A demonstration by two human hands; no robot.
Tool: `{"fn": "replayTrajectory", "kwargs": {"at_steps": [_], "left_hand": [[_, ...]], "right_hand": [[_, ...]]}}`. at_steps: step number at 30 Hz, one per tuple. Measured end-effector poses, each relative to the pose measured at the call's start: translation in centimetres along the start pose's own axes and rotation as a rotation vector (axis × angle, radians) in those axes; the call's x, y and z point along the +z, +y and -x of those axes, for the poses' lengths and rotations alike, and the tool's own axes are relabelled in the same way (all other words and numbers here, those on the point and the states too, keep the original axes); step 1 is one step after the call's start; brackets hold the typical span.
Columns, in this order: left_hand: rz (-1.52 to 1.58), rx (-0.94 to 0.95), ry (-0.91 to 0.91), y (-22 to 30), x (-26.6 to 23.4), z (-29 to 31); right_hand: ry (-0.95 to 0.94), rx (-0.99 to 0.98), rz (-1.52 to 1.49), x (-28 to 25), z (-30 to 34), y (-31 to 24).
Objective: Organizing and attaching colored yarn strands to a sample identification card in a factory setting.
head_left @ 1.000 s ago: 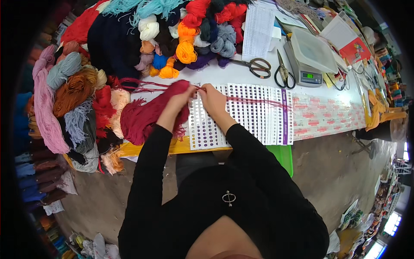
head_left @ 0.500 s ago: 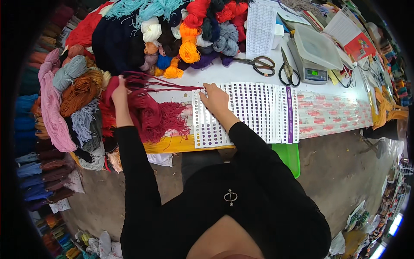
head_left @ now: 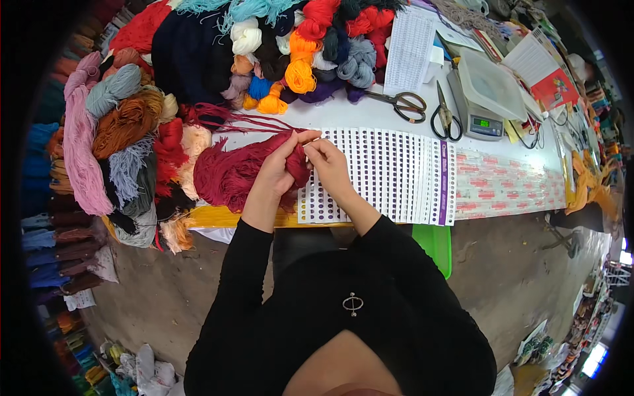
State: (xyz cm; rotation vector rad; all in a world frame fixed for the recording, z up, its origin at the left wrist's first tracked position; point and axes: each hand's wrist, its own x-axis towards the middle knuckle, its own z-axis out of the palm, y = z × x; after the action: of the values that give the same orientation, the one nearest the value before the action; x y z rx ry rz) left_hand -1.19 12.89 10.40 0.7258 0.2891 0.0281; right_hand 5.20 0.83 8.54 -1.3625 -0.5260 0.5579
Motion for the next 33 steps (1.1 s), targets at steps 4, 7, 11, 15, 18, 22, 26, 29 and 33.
{"fn": "replayTrajectory", "kwargs": {"at_steps": [4, 7, 11, 15, 18, 22, 26, 29, 33], "left_hand": [[0.065, 0.036, -0.01, 0.2, 0.4, 0.2], [0.164, 0.035, 0.081, 0.8, 1.4, 0.8], [0.116, 0.06, 0.191, 1.1, 1.6, 1.0], [0.071, 0.102, 0.098, 1.2, 0.2, 1.3], [0.026, 0.121, 0.039, 1.5, 0.5, 1.8], [0.046, 0.15, 0.155, 2.1, 1.2, 1.9], [-0.207, 0.19, 0.221, 2.5, 1.3, 2.2], [-0.551, -0.064, 0.328, 4.6, -0.1, 3.7], [-0.242, -0.057, 0.579, 8.6, -4.5, 7.0]], "right_hand": [[-0.018, -0.006, -0.065, -0.6, 0.5, -1.0], [-0.04, 0.076, -0.252, -0.7, 0.9, -1.9], [-0.032, 0.142, -0.41, -0.9, 1.4, -2.8], [-0.011, 0.141, -0.419, -1.1, 1.7, -2.4], [-0.008, 0.117, -0.34, -1.3, 1.9, -2.3], [0.006, 0.114, -0.323, -1.4, 2.3, -2.3], [-0.063, 0.126, -0.069, -1.5, 2.7, -2.8], [-0.089, -0.102, 0.275, -2.4, 3.1, -4.3], [0.142, -0.056, -0.374, -10.1, 3.0, -7.2]]}}
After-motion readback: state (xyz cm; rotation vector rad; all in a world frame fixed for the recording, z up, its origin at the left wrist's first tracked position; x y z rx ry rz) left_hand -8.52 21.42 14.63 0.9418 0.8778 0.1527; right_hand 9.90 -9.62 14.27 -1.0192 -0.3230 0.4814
